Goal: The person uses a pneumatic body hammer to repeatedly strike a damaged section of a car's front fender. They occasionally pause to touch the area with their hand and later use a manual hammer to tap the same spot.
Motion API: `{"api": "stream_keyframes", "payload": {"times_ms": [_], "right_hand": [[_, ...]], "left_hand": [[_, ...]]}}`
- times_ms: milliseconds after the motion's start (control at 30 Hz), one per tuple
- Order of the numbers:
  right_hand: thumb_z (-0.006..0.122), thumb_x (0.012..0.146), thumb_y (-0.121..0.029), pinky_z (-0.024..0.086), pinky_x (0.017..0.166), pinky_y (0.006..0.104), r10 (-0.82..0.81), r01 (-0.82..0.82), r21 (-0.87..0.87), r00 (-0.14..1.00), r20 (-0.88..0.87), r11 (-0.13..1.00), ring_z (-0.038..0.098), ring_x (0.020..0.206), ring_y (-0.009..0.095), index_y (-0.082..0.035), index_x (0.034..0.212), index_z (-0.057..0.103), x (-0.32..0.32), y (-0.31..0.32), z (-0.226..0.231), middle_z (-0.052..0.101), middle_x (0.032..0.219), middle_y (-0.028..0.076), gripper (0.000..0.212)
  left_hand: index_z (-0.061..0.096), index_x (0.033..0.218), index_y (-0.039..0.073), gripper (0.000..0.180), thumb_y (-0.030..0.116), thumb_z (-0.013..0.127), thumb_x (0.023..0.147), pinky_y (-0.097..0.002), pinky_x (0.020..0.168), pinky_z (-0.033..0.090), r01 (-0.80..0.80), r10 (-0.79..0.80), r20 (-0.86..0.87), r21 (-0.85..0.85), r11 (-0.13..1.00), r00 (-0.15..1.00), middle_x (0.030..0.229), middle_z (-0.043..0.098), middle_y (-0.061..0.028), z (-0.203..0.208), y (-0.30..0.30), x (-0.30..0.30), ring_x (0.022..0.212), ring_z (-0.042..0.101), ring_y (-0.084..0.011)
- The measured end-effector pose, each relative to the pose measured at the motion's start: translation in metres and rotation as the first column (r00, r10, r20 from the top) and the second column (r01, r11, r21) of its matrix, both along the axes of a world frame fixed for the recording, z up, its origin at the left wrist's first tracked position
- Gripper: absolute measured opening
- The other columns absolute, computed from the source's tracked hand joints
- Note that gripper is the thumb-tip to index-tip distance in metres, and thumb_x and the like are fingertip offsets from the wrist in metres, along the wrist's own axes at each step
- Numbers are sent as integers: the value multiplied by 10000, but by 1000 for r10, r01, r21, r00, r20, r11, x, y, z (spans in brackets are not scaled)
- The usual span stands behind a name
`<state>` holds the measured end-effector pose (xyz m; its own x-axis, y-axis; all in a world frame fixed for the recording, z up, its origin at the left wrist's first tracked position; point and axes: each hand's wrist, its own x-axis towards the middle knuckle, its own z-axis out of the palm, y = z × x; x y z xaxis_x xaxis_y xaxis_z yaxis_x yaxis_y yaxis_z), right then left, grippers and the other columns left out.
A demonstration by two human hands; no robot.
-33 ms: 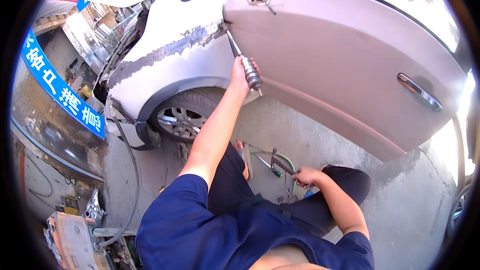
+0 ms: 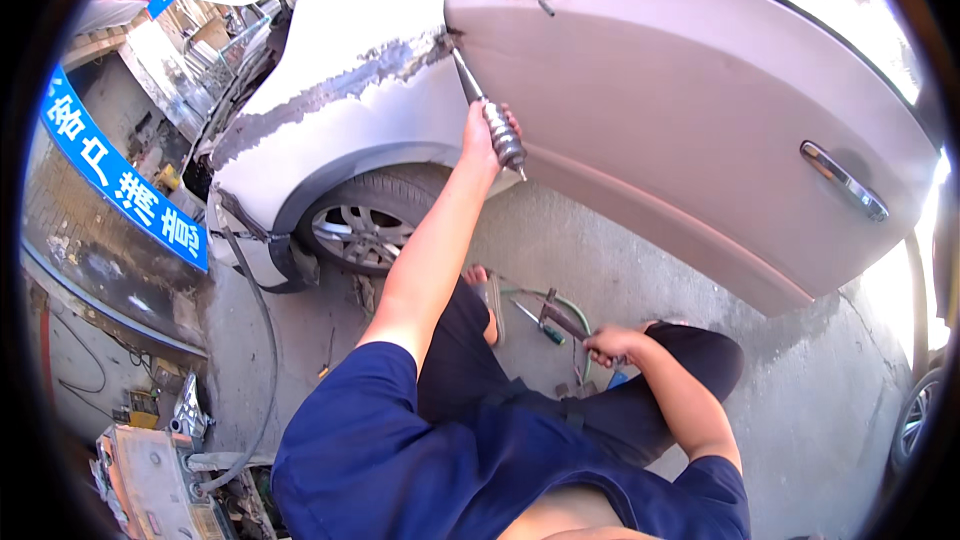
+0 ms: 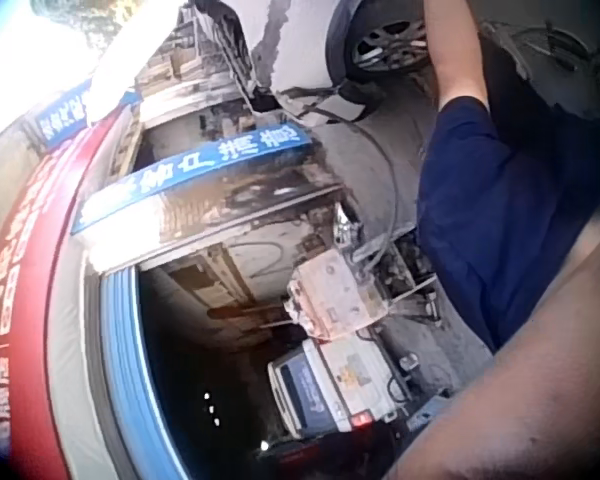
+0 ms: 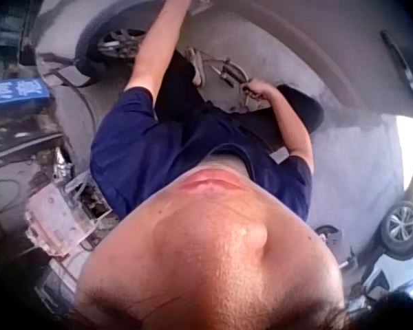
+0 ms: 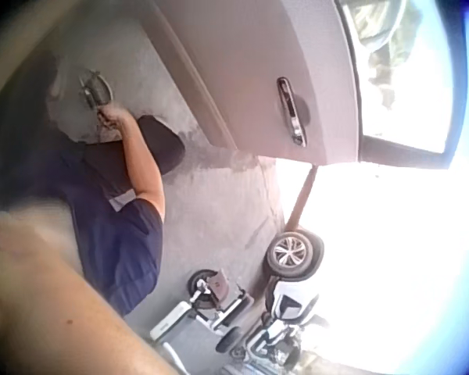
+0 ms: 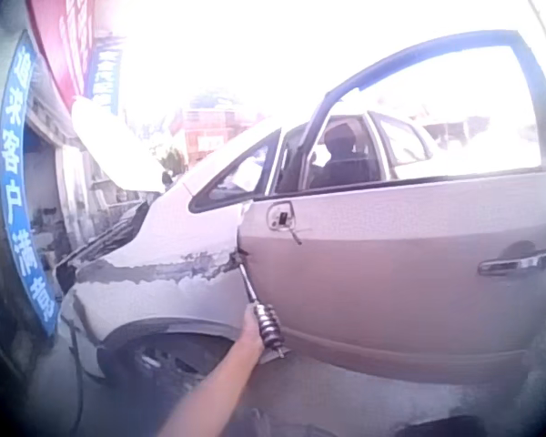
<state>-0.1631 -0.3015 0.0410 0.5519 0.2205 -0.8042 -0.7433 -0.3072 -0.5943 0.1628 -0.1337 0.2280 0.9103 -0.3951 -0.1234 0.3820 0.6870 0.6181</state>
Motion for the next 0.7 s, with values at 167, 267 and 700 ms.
{"api": "stream_keyframes", "payload": {"times_ms": [167,267,700], "right_hand": [[447,1004,-203,327,359,155,-149,465,444,800,-581,766,349,444,29,6,1001,492,48,-9,-52,441,669,-18,214],[461,998,-206,340,361,163,-28,259,301,799,-601,918,377,449,32,4,960,525,68,6,-82,463,650,-16,223],[570,930,-214,417,409,308,238,-224,-197,970,50,955,507,458,131,15,854,592,4,-23,6,550,605,39,242]], "left_hand": [[524,899,22,295,309,459,912,-339,518,535,36,-35,21,-83,996,999,696,547,-82,-2,1,-2,566,574,-187],[523,916,19,294,305,457,911,-342,524,540,42,-41,14,-90,995,999,703,556,-87,-4,9,-6,570,578,-189],[532,945,23,333,326,400,903,-325,532,538,87,-89,7,-293,952,996,732,553,-66,-6,-6,-5,593,569,-170]]}}
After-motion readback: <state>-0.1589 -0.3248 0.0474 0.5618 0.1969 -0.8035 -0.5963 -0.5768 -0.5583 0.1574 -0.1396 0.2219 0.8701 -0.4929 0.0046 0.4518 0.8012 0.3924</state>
